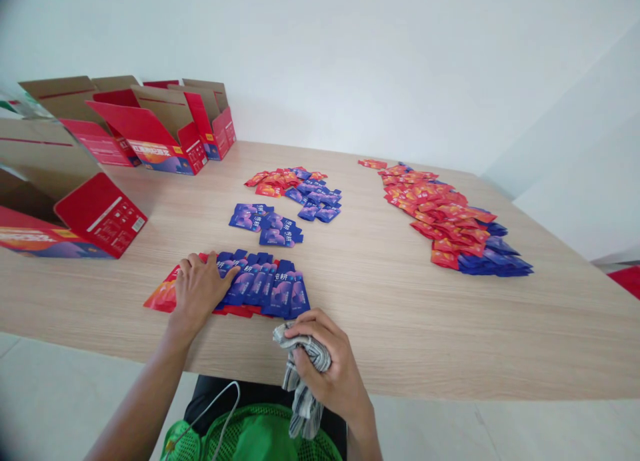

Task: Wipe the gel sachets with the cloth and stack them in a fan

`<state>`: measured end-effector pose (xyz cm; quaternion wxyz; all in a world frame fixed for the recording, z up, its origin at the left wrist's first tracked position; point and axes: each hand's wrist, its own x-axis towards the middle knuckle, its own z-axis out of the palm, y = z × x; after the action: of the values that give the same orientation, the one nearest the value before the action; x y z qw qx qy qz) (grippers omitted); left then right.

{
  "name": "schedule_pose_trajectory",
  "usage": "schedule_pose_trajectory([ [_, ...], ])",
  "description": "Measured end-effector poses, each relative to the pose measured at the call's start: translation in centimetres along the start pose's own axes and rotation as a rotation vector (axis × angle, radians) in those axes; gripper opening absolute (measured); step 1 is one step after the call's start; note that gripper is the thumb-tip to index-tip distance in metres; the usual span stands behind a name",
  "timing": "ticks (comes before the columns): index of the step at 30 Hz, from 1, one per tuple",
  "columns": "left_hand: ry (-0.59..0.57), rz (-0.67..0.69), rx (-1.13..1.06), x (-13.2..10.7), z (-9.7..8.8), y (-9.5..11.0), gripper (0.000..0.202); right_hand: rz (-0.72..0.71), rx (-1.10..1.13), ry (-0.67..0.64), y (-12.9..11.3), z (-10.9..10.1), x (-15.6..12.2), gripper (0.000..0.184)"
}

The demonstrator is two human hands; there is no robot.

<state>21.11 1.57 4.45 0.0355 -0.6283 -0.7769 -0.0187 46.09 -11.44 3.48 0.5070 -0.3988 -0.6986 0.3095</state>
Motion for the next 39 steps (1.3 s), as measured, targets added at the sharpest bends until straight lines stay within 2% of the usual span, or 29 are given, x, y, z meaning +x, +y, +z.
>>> schedule_pose_trajectory([
  [5,-0.027,0.014,0.0,-0.2,-0.2,-0.1,0.063,0.019,-0.006,0.008,0.2,-0.2,-0.2,0.019],
  [11,-0.091,0.049,0.0,-0.5,-0.9,-0.4,0.05,0.031,-0.007,0.017,0.4,-0.3,-0.2,0.017],
  [21,-0.125,0.063,0.006,-1.1,-1.7,-0.7,0.051,0.051,-0.009,0.022,0.6,-0.3,-0.1,0.018],
  [25,-0.081,0.067,-0.02,-1.3,-1.7,-1.1,0.051,0.052,-0.01,0.025,0.7,-0.3,-0.1,0.017],
  [28,0.009,0.098,-0.063,-2.1,-1.3,-1.4,0.049,0.049,-0.018,0.034,0.7,-0.5,-0.1,0.015],
  [30,0.102,0.174,-0.136,-3.2,-0.4,-1.3,0.045,0.057,-0.034,0.051,0.8,-0.8,-0.2,0.014],
  [33,0.229,0.407,-0.285,-6.0,1.8,-0.1,0.036,0.076,-0.074,0.099,1.1,-1.5,-0.4,0.015],
  [36,0.242,0.688,-0.334,-8.9,4.4,1.9,0.04,0.088,-0.122,0.15,1.5,-2.3,-0.5,0.015],
  [39,0.237,0.794,-0.293,-10.4,6.3,3.5,0.046,0.127,-0.178,0.177,2.0,-2.9,-0.7,0.016],
])
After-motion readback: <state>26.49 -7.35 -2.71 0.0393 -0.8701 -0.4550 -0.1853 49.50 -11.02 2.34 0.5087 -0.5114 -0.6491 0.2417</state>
